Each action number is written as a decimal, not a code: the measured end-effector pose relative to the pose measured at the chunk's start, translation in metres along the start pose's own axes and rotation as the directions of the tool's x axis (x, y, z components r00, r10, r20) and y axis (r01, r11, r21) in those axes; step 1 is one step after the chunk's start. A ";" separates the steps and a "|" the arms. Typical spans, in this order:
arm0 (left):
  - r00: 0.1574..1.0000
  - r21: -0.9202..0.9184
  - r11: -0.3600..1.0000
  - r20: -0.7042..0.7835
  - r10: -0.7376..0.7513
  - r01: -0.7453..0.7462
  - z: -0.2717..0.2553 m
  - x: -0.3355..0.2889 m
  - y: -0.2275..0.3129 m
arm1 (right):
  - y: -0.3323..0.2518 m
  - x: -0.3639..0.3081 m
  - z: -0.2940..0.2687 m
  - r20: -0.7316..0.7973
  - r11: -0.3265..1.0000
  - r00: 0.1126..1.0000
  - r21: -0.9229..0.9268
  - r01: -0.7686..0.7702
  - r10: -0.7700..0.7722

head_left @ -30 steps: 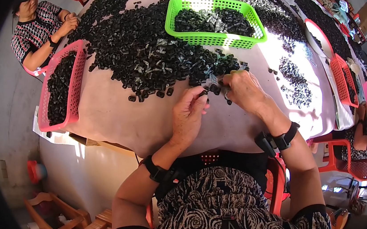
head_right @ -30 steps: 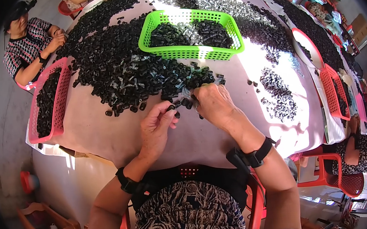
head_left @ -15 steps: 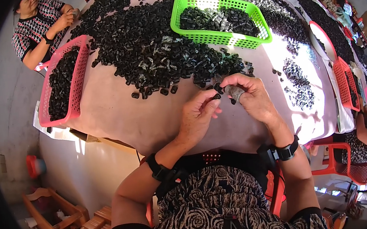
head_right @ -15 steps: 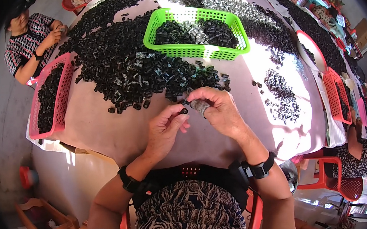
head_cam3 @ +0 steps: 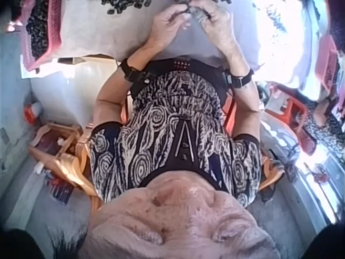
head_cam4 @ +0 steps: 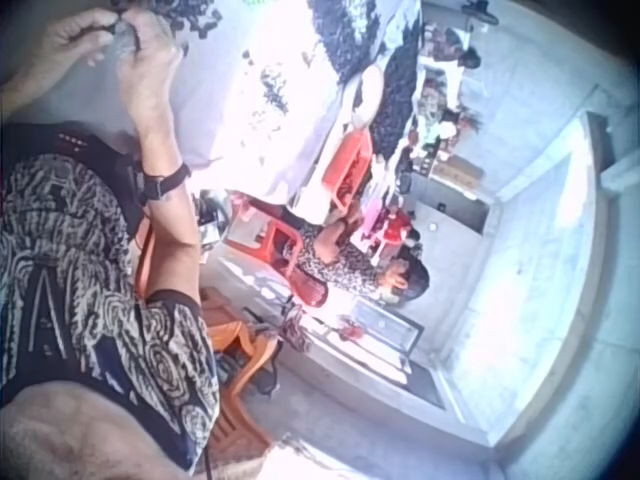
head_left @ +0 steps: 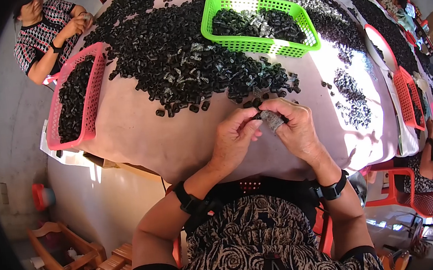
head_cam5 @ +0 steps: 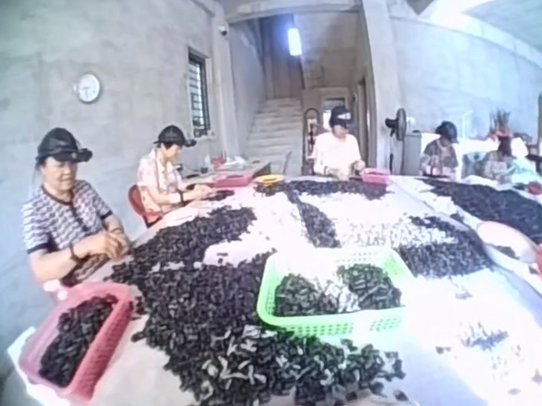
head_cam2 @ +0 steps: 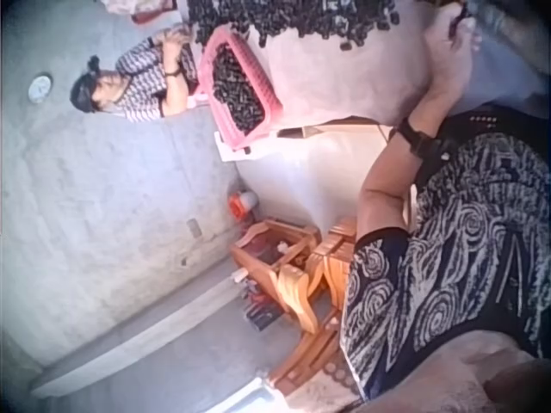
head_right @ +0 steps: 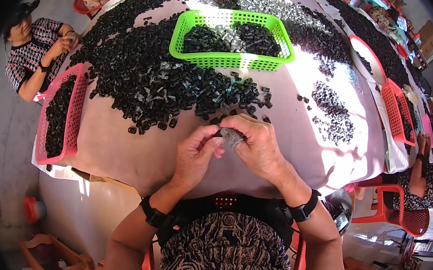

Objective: Sorting small black shoe components from a pile into a plastic basket at a production table.

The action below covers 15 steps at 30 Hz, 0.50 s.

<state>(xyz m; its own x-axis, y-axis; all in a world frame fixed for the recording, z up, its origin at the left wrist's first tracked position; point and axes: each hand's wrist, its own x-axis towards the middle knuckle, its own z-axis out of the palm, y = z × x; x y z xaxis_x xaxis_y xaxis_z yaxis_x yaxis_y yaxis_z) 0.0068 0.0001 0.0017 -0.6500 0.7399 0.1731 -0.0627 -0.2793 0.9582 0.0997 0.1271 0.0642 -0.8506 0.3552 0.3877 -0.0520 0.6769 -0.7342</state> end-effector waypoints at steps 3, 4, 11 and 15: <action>0.998 0.044 0.998 0.020 0.053 -0.054 0.001 -0.001 -0.001 | -0.004 0.001 -0.006 0.033 1.000 0.999 -0.001 -0.006 0.006; 0.996 0.058 0.995 0.036 0.080 -0.082 0.001 -0.002 -0.001 | -0.004 0.001 -0.009 0.033 1.000 0.999 0.000 -0.007 0.007; 0.982 0.126 0.987 0.173 0.077 -0.099 0.003 -0.003 0.003 | 0.002 0.005 -0.026 0.231 1.000 0.973 -0.017 -0.023 0.026; 0.980 0.148 0.986 0.194 0.048 -0.078 0.003 -0.003 0.003 | 0.008 0.002 -0.025 0.211 0.998 0.978 0.052 -0.021 0.010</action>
<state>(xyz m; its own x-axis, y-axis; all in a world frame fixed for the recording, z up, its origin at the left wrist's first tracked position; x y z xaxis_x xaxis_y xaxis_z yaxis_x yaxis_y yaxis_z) 0.0108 -0.0013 0.0051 -0.4928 0.8305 0.2598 0.1009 -0.2420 0.9650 0.1107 0.1490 0.0733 -0.9422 0.2180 0.2545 -0.0613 0.6347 -0.7703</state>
